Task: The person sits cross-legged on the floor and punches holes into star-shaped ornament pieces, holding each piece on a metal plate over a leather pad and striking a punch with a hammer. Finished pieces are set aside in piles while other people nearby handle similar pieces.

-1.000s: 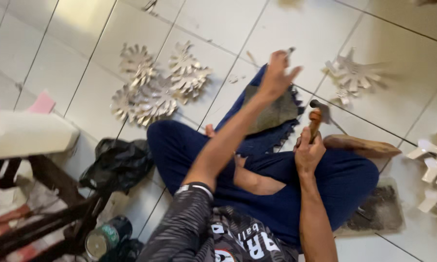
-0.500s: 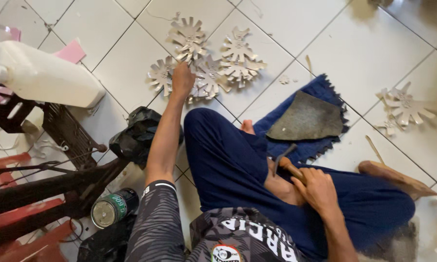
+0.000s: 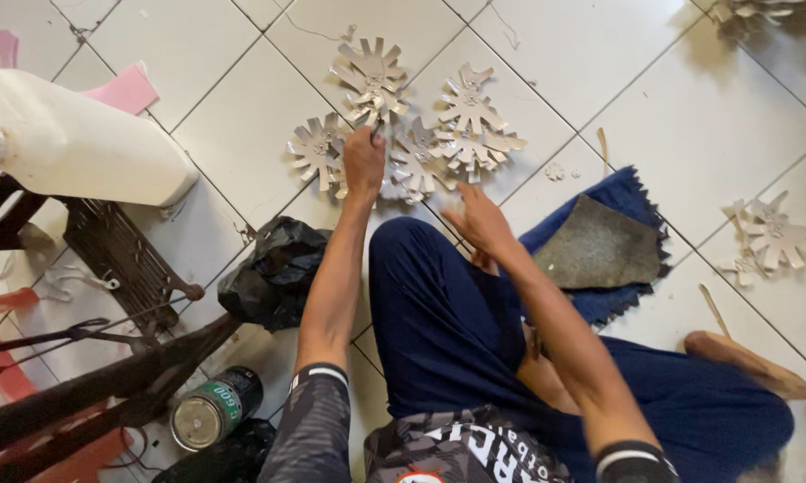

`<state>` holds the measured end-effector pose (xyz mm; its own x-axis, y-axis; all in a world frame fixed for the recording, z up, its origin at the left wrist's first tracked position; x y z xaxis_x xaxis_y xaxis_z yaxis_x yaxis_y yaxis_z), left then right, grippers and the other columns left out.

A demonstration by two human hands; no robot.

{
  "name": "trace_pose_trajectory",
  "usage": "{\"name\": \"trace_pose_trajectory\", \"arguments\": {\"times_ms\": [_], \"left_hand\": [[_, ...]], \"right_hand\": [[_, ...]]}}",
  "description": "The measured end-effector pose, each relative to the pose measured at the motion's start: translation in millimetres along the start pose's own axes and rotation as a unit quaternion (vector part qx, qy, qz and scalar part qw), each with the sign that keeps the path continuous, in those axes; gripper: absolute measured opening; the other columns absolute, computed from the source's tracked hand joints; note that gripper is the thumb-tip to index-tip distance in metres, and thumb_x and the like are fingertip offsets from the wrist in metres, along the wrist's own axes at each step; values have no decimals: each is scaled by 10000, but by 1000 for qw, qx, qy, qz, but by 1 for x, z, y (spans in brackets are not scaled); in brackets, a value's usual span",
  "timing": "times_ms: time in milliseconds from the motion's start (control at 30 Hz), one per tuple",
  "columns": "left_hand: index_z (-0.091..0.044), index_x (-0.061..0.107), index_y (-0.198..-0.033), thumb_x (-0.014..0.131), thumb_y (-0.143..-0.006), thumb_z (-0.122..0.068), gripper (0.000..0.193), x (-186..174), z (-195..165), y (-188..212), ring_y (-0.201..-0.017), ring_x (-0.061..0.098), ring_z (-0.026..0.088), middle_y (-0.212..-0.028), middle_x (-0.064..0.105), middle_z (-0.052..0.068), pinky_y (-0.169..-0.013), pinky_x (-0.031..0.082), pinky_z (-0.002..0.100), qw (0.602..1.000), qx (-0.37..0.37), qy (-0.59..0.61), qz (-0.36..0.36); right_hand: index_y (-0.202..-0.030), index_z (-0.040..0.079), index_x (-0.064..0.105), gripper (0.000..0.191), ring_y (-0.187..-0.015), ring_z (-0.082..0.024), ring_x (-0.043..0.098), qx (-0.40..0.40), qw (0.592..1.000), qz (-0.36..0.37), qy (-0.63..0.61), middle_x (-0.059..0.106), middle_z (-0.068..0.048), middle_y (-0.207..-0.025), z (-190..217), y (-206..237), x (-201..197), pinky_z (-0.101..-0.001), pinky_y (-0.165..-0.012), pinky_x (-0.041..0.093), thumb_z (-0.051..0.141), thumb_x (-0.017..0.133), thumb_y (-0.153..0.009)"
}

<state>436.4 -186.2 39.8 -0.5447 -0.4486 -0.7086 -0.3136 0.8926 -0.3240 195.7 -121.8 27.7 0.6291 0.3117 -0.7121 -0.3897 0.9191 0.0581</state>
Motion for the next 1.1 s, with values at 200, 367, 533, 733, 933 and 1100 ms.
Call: {"name": "trace_pose_trajectory", "arguments": {"times_ms": [200,367,533,733,933,1100], "left_hand": [[9,580,-892,613,-957,-151,176,-26,31,8,-648,671,293,-739,654,151,-623,529,430,993,-28,113,-11],[-29,554,-924,526,-1075,-147,193,-64,37,2,-700,572,223,-822,549,103,-596,494,369,996,-27,53,-62],[-43,529,-997,537,-1082,-159,144,-103,-5,0,-738,560,178,-864,489,56,-643,514,327,987,0,103,-121],[-27,539,-921,587,-1000,-72,103,-11,-137,36,-753,653,290,-844,660,132,-699,536,400,967,81,239,-23],[-10,576,-917,700,-931,-102,155,138,-235,137,-696,641,360,-790,624,163,-655,514,431,939,66,295,166],[6,557,-932,755,-838,-84,237,168,-238,189,-763,616,379,-863,601,189,-685,500,445,945,136,248,166]], "right_hand": [[-1106,67,599,387,-867,-392,672,70,984,-150,65,621,-148,-1051,2,-27,4,-519,-691,512,329,782,-886],[-1027,75,634,289,-841,-377,678,107,984,-143,15,676,-144,-983,-17,-21,8,-489,-707,517,254,793,-864],[-1077,68,695,169,-824,-208,735,52,963,-174,-198,755,-105,-926,-32,2,-22,-342,-747,570,158,740,-942],[-1239,-2,652,264,-856,-103,674,125,863,-335,-357,699,-49,-1062,-142,130,-191,-246,-774,577,137,679,-1016],[-1287,16,676,324,-845,-121,697,163,929,-269,-195,734,-82,-1058,-195,153,-231,-288,-684,572,158,720,-999],[-1306,4,640,513,-874,-242,684,92,914,-380,107,705,-181,-1091,-168,199,-233,-333,-755,557,219,853,-892]]}}
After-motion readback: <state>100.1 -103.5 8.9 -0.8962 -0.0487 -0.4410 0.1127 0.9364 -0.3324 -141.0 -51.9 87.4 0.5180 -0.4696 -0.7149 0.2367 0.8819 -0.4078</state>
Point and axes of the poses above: each hand's wrist, its own y-axis away from the middle knuckle, its own x-axis out of the palm, z = x × y, the point moved 10 cm from there along -y, towards the middle knuckle
